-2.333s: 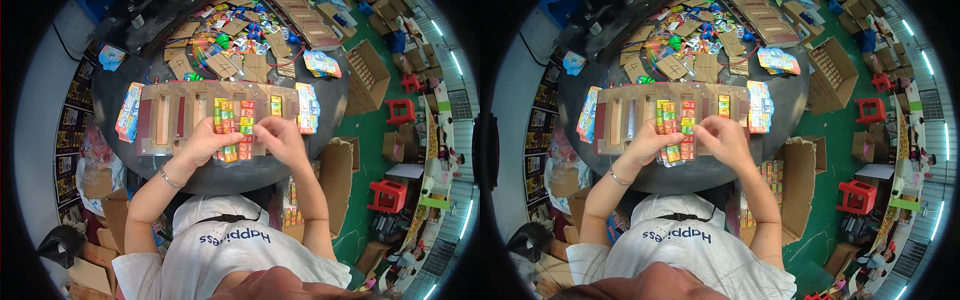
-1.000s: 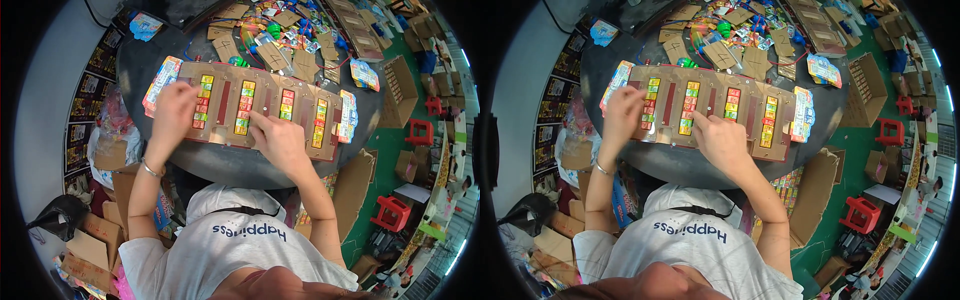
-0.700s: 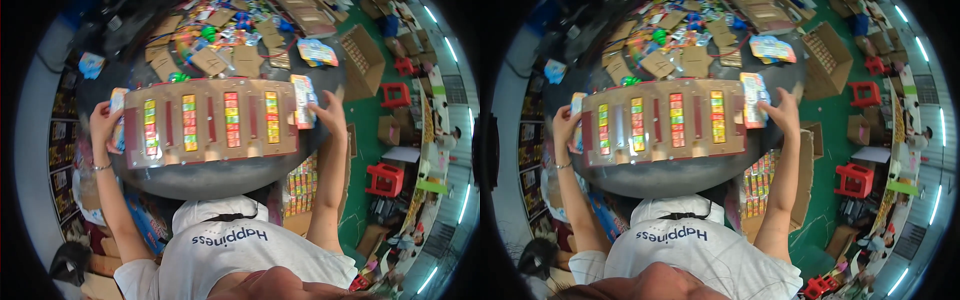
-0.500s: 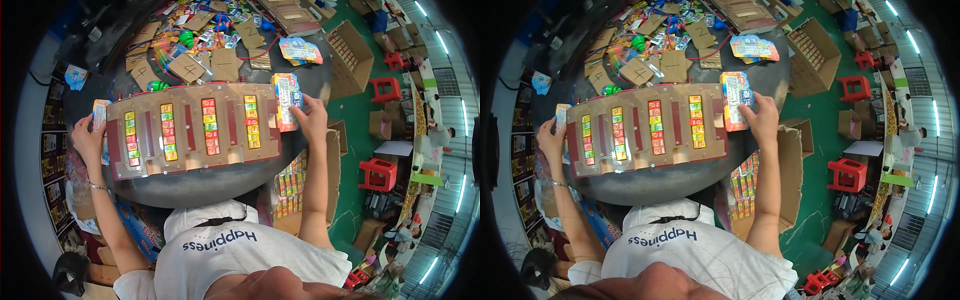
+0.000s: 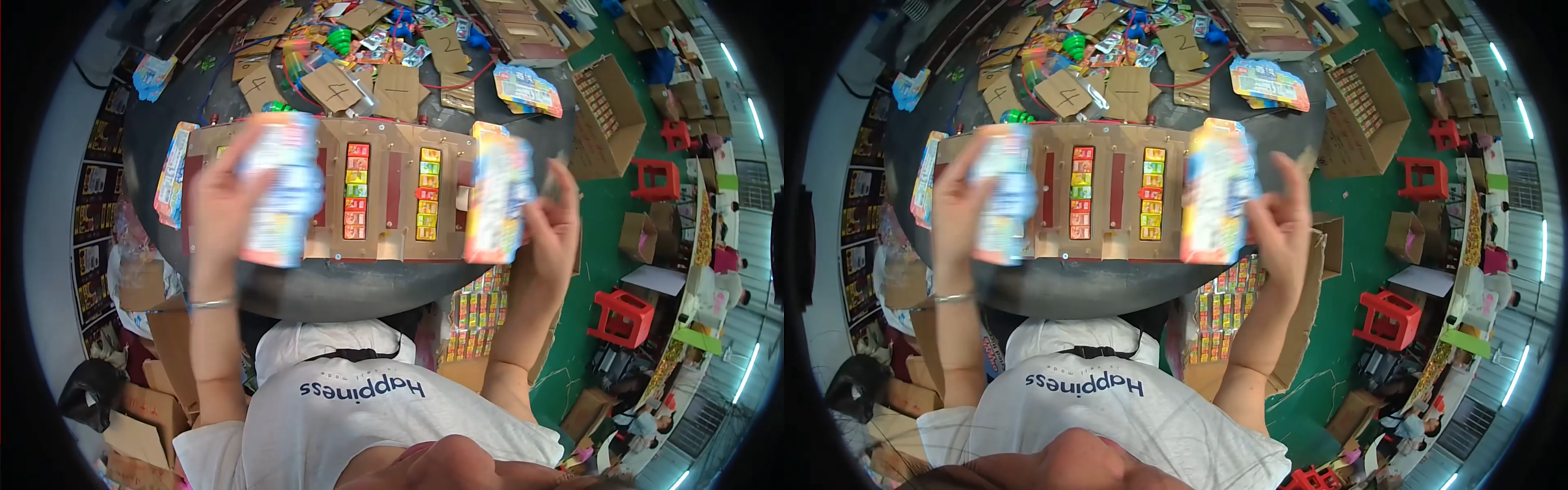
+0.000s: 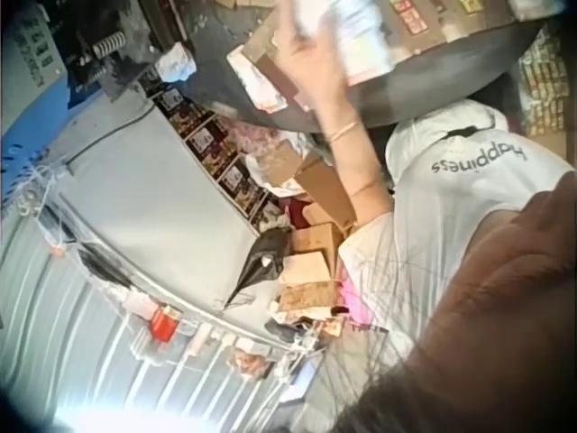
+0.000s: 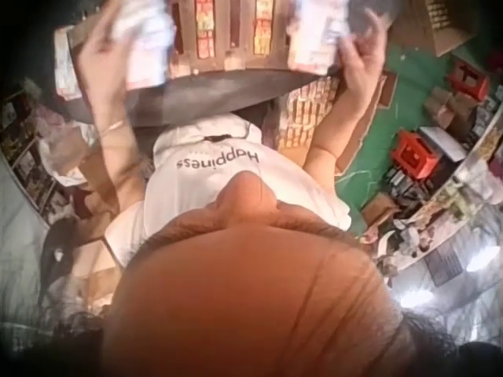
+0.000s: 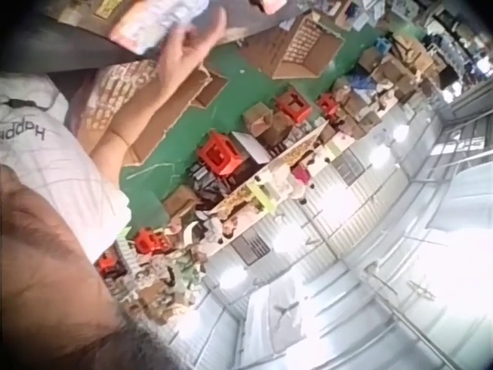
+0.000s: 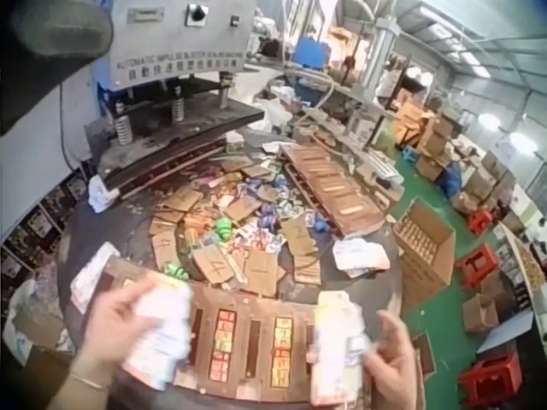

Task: The person is packing small toy stickers into sets using a template jig on a rotating table and then placing them into a shipping box.

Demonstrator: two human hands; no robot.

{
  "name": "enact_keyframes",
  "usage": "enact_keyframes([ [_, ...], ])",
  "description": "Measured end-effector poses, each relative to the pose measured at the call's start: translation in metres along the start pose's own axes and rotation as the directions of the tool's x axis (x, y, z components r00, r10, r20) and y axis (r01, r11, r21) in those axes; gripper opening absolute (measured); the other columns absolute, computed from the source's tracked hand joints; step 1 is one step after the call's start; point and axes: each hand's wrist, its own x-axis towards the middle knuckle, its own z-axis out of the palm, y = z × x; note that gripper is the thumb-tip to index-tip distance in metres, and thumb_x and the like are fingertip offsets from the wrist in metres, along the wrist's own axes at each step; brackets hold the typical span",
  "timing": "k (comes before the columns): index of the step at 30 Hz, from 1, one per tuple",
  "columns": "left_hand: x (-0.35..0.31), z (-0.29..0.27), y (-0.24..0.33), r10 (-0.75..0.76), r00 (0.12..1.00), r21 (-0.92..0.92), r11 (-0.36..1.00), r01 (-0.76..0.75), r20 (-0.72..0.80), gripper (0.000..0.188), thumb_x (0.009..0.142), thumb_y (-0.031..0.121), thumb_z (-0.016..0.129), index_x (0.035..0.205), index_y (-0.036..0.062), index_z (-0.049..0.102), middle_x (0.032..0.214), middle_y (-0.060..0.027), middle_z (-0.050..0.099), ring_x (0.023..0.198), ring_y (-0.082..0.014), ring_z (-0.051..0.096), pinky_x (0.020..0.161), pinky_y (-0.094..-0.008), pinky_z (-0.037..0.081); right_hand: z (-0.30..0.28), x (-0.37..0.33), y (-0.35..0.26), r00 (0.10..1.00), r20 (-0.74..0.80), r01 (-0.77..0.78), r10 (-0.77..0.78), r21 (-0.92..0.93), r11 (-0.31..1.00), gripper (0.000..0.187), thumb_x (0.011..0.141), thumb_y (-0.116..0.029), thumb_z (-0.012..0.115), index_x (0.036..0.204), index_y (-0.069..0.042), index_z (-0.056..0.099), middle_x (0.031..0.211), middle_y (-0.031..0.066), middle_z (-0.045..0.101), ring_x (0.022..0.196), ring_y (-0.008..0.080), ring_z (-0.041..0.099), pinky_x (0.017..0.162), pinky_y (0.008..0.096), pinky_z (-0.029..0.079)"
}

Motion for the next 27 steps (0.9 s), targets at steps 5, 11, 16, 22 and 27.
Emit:
enact_keyframes([
  [5,-0.001,0.088,-0.022,0.177,0.97,0.652,0.719,-0.241,0.164,0.062,0.08,0.009,0.079,0.138,0.006,0.057,0.093,-0.0075,0.064,0.075,-0.0203,0.063,0.067,-0.0332,0.051,0.046,-0.002,0.035,0.977,0.163,-0.105,0.138,-0.197,0.975,0.032,0.09,0.001,0.066,0.122,-0.001,0.068,0.072,-0.0031,0.06,0.057,0.0021,0.052,0.05,0.0199,0.042],
  [11,-0.009,0.094,-0.012,0.204,0.943,0.926,0.22,-0.306,0.263,0.061,0.08,0.032,0.077,0.132,0.0062,0.059,0.122,-0.009,0.055,0.11,-0.0279,0.051,0.093,-0.0466,0.041,0.046,-0.004,0.019,0.953,0.295,0.249,-0.063,-0.649,0.719,0.059,0.078,-0.017,0.082,0.132,-0.008,0.062,0.068,0.0001,0.055,0.058,0.0082,0.053,0.055,0.028,0.046],
  [16,-0.014,0.066,0.01,0.07,0.863,0.82,0.283,-0.497,0.5,0.086,0.071,0.052,0.078,0.136,0.0033,0.051,0.137,-0.012,0.047,0.131,-0.0334,0.039,0.113,-0.0563,0.021,0.052,-0.011,0.018,0.965,0.258,0.176,0.046,-0.766,0.618,0.094,0.056,-0.035,0.093,0.14,-0.014,0.057,0.072,0.0042,0.051,0.064,0.0157,0.054,0.062,0.032,0.048],
  [22,0.003,0.033,0.01,0.181,0.833,0.737,0.393,-0.549,0.523,0.094,0.063,0.049,0.083,0.137,0.0026,0.048,0.143,-0.0177,0.044,0.135,-0.0353,0.039,0.113,-0.0573,0.022,0.033,-0.014,0.04,0.968,0.232,0.191,-0.099,-0.414,0.89,0.089,0.069,-0.008,0.087,0.147,-0.006,0.043,0.078,-0.0057,0.049,0.071,0.0048,0.048,0.062,0.0213,0.042],
  [27,0.046,-0.194,-0.04,0.402,0.908,0.992,0.034,0.119,-0.122,0.054,0.083,0.037,0.074,0.121,-0.0004,0.066,0.113,-0.0213,0.069,0.102,-0.036,0.067,0.089,-0.0433,0.053,-0.025,0.042,0.07,0.957,-0.074,0.132,-0.281,-0.751,0.647,0.056,0.081,-0.011,0.081,0.128,0.0,0.053,0.093,-0.0021,0.053,0.076,0.0045,0.045,0.068,0.0193,0.039],
])
